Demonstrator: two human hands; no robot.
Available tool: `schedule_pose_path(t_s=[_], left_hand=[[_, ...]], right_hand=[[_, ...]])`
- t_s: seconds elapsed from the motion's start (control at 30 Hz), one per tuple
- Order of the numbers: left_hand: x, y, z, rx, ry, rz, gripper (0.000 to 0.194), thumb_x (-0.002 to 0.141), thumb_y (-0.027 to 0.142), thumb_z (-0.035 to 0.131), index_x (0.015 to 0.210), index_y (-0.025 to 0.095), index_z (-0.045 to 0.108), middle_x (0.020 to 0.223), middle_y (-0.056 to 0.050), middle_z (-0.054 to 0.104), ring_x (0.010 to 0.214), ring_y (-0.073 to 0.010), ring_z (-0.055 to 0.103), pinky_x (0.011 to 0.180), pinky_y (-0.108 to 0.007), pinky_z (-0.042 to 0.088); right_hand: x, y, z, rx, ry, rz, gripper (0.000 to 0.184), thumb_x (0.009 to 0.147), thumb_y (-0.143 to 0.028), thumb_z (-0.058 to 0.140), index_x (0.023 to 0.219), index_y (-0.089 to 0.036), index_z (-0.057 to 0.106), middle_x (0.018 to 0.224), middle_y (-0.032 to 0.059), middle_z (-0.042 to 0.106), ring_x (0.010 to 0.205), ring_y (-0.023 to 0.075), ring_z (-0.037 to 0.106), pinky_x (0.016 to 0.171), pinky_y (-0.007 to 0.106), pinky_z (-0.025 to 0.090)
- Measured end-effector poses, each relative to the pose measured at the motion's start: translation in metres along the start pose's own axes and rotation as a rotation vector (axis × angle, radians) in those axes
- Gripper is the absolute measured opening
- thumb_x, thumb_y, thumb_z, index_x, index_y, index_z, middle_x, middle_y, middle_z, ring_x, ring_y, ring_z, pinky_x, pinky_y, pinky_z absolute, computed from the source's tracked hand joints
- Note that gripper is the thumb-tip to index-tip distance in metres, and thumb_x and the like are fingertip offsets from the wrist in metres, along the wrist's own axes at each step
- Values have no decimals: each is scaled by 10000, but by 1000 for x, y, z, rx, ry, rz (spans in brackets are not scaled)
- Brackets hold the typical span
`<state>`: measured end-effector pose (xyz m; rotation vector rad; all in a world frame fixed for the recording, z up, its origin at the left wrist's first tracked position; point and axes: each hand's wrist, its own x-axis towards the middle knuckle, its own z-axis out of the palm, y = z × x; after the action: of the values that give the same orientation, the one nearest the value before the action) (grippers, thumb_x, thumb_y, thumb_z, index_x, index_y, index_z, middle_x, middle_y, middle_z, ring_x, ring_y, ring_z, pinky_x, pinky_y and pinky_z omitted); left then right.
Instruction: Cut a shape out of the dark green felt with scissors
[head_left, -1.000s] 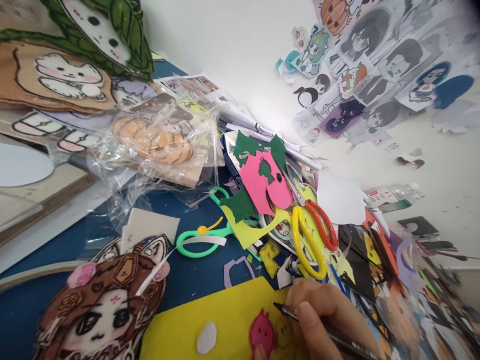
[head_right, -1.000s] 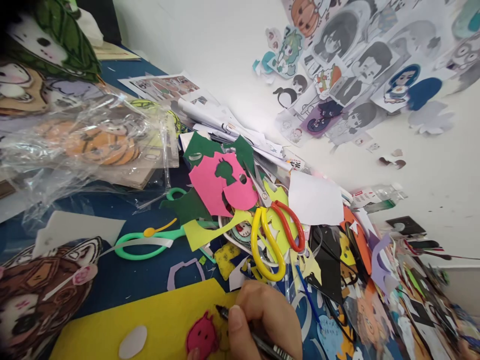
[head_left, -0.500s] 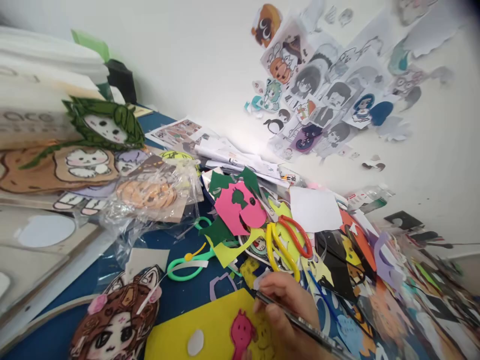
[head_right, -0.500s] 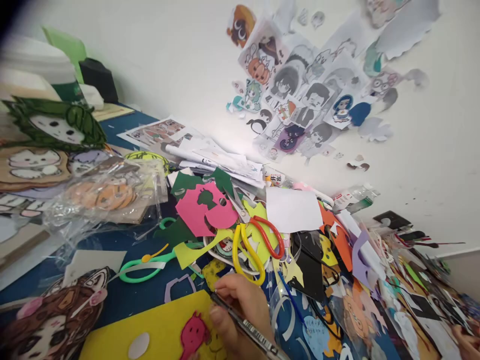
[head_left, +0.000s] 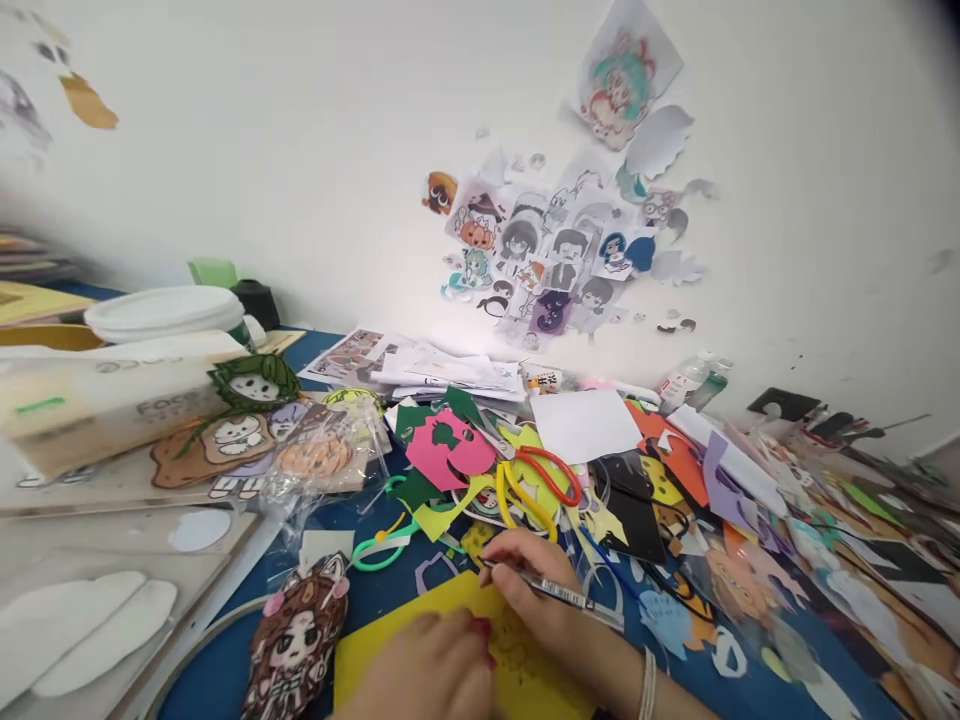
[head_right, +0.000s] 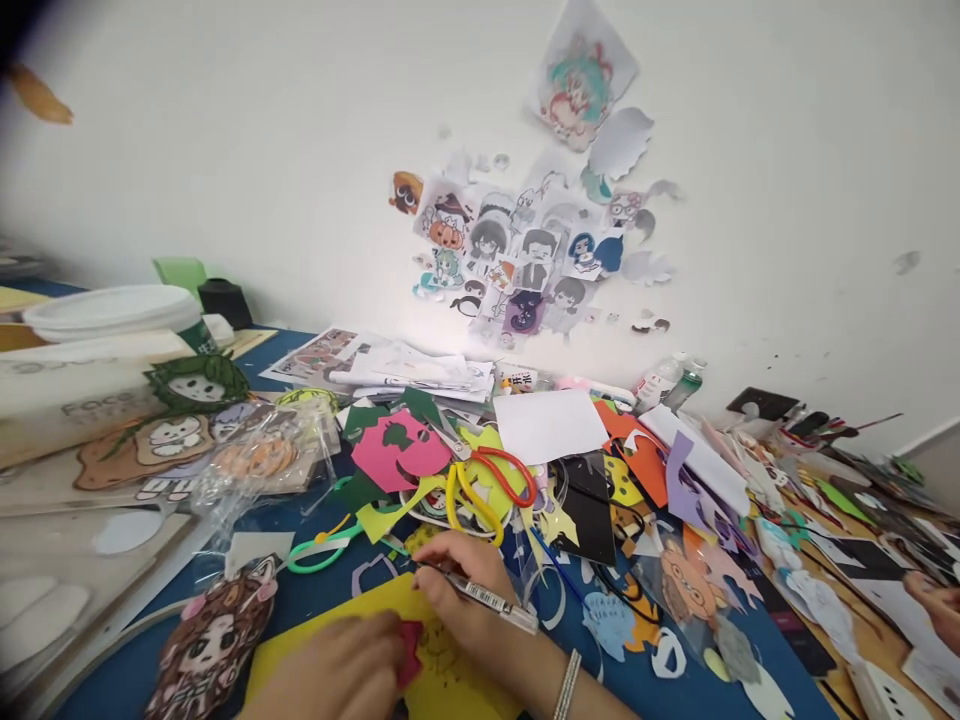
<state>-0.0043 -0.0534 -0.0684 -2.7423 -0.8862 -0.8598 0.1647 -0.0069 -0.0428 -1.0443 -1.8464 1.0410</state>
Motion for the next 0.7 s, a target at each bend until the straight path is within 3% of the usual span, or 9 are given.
schedule_pose_path(t_s=[0.1, 0.17, 0.27, 0.4, 0.57, 0.7], left_hand=[[19, -14, -23, -209, -184, -365, 223, 884, 269, 327, 709, 203, 448, 748, -22, 563, 693, -140, 510, 612, -272, 419], [26, -17, -37, -347, -277, -507, 146, 855, 278, 390, 736, 204, 431, 822, -21, 541, 768, -140, 496, 664, -267, 411], [29, -17, -46, -444, -371, -509, 130, 737, 239, 539, 765, 209, 416, 902, -17, 509, 846, -151, 450, 728, -275, 387], [30, -20, -41, -438, -398, -503, 186, 659, 197, 539, 702, 209, 358, 832, -6, 458, 760, -135, 392, 661, -260, 352], [31, -20, -37, -402, -385, -546, 205, 673, 243, 500, 641, 210, 300, 714, 18, 394, 657, -116, 337, 569, -254, 287], [33, -17, -37, -364, -350, -521, 229, 691, 263, 486, 621, 213, 274, 677, 21, 377, 635, -118, 323, 555, -261, 266]], right_hand=[[-1, -9, -4, -32, 121, -27, 94, 824, -258, 535, 884, -219, 595, 821, 20, 608, 754, 166, 584, 679, 266, 461], [-4, -16, -8, -23, 180, -36, 60, 814, -262, 542, 820, -209, 570, 776, 7, 570, 707, 152, 549, 632, 248, 440], [-8, -26, -14, 45, 201, -23, 207, 859, -332, 477, 704, -196, 500, 623, -26, 473, 567, 125, 468, 531, 237, 386], [-12, -30, -9, 84, 111, 40, 261, 864, -381, 447, 671, -209, 409, 512, -56, 448, 456, 106, 417, 467, 235, 341], [-20, -21, 12, -77, 154, 76, 311, 772, -252, 486, 560, -229, 260, 449, -90, 297, 417, 88, 324, 437, 228, 252], [-25, -13, 22, -187, 147, 31, 283, 674, -160, 472, 517, -220, 244, 485, -81, 251, 460, 90, 277, 456, 239, 184]])
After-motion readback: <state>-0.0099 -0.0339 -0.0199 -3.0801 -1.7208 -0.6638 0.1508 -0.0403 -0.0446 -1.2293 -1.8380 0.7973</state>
